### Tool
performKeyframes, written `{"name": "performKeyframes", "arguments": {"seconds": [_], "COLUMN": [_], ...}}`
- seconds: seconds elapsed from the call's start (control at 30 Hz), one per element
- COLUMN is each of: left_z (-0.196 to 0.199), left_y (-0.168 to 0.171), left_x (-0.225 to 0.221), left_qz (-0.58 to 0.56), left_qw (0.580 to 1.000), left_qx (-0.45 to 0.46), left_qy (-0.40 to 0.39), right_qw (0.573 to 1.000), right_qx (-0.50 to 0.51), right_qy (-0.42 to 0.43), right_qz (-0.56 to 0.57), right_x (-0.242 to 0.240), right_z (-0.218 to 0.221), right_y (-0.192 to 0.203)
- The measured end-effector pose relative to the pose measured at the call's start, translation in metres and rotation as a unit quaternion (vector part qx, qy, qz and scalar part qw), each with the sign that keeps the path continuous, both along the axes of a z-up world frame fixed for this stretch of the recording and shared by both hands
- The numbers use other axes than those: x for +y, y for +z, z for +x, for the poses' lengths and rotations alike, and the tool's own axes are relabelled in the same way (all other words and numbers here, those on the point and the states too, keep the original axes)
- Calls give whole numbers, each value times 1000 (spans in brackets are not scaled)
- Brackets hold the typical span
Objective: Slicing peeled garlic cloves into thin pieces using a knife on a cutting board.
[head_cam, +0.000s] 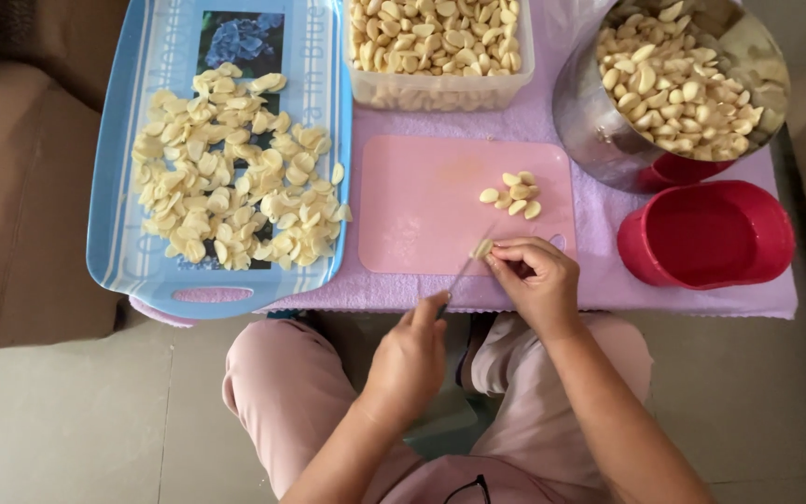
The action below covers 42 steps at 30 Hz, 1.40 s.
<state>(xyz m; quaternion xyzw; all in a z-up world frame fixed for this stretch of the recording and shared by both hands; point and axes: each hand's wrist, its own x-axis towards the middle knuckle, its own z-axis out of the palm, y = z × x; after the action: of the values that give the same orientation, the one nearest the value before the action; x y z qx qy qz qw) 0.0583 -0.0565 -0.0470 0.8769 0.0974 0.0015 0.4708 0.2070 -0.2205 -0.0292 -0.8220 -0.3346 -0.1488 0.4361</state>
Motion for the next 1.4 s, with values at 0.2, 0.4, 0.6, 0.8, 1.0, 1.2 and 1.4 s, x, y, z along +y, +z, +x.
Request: {"name": "performKeyframes", "arguments": {"seconds": [0.2, 0.4, 0.6, 0.8, 1.0, 1.2, 1.4], "left_z": [-15, -27, -27, -14, -19, -30, -29], "left_y": [-11, -9, -12, -12, -9, -7, -10], "left_x": [-10, -6, -4, -5, -1, 1, 2], "left_qz": [200, 179, 208, 198, 160, 188, 210], "left_qw": [968, 974, 968, 971, 978, 971, 966], "left_qx": [-151, -136, -137, -126, -127, -144, -148], "left_qy": [-4, -12, -22, -36, -41, -23, -30], "right_qw": [1000, 1000, 1000, 1000, 1000, 1000, 1000], "right_qx": [-1, 7, -2, 6, 6, -3, 6], "right_qy": [-11, -15, -17, -17, -16, -20, -14], "right_qz": [6, 4, 3, 2, 3, 1, 8], "right_x": [-5, -5, -4, -3, -4, -4, -5], "right_z": [4, 3, 3, 2, 4, 4, 4], "right_y": [-16, -15, -13, -10, -14, -15, -13]}}
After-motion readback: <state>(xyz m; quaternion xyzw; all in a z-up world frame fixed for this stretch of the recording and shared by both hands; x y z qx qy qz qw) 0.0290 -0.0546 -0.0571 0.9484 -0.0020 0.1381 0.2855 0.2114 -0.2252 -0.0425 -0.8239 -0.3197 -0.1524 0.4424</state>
